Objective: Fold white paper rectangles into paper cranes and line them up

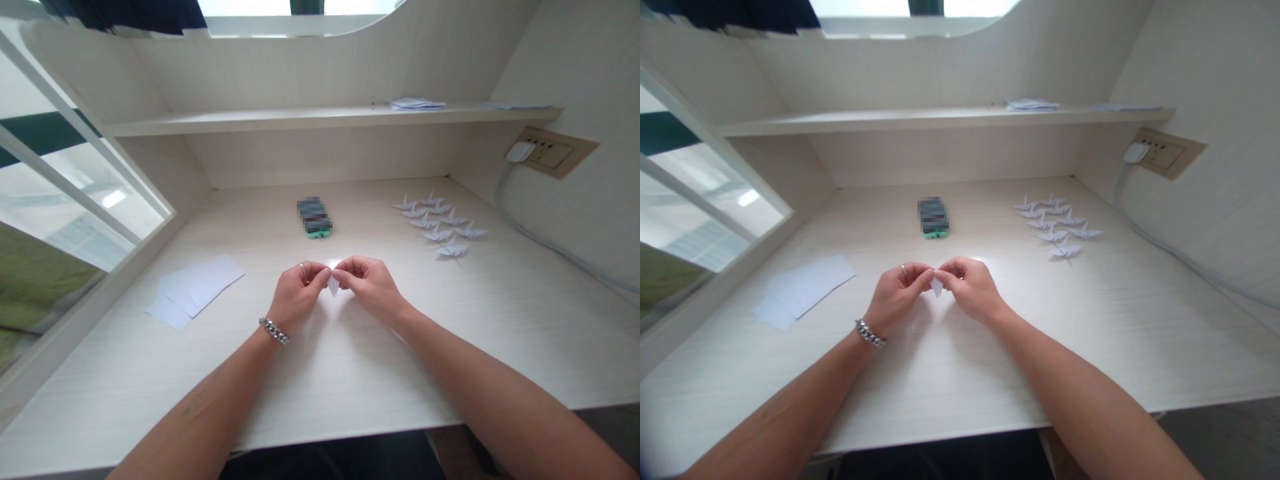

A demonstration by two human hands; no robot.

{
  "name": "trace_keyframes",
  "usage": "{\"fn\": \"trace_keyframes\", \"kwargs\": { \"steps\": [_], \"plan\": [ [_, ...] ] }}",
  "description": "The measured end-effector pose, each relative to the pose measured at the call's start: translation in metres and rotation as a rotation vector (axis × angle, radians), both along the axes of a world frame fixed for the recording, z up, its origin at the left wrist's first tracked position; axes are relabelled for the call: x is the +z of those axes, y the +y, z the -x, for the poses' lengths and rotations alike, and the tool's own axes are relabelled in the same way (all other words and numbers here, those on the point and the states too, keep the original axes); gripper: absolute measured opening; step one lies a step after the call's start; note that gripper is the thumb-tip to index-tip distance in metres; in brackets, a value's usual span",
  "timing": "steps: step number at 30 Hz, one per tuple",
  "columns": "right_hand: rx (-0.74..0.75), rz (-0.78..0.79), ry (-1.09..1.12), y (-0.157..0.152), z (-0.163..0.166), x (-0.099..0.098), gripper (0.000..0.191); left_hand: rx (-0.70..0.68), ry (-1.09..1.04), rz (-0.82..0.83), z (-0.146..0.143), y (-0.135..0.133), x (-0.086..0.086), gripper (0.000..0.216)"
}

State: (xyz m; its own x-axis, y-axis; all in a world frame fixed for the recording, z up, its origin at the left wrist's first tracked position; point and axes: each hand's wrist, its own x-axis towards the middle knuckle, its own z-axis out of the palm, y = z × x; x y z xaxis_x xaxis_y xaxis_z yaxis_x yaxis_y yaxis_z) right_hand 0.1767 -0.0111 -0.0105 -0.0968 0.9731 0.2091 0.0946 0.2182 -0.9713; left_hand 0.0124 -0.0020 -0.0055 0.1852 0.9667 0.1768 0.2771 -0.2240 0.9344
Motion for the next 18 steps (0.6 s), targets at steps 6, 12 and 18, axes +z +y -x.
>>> {"fn": "trace_keyframes", "kwargs": {
  "steps": [6,12,18],
  "plan": [
    [0.035,-0.019,-0.095,-0.0014,-0.0015,0.0036,0.018,0.051,0.138,-0.116,0.0022,-0.0028,0.006,0.017],
    [-0.035,-0.063,-0.025,0.0004,-0.0022,0.0036,0.019,0.01,0.037,-0.148,0.0029,-0.0035,0.0091,0.017],
    [0.002,-0.069,-0.025,-0.0011,0.0007,0.0015,0.013,0.069,0.155,-0.296,0.006,-0.0026,0.0082,0.006]
  ]
}}
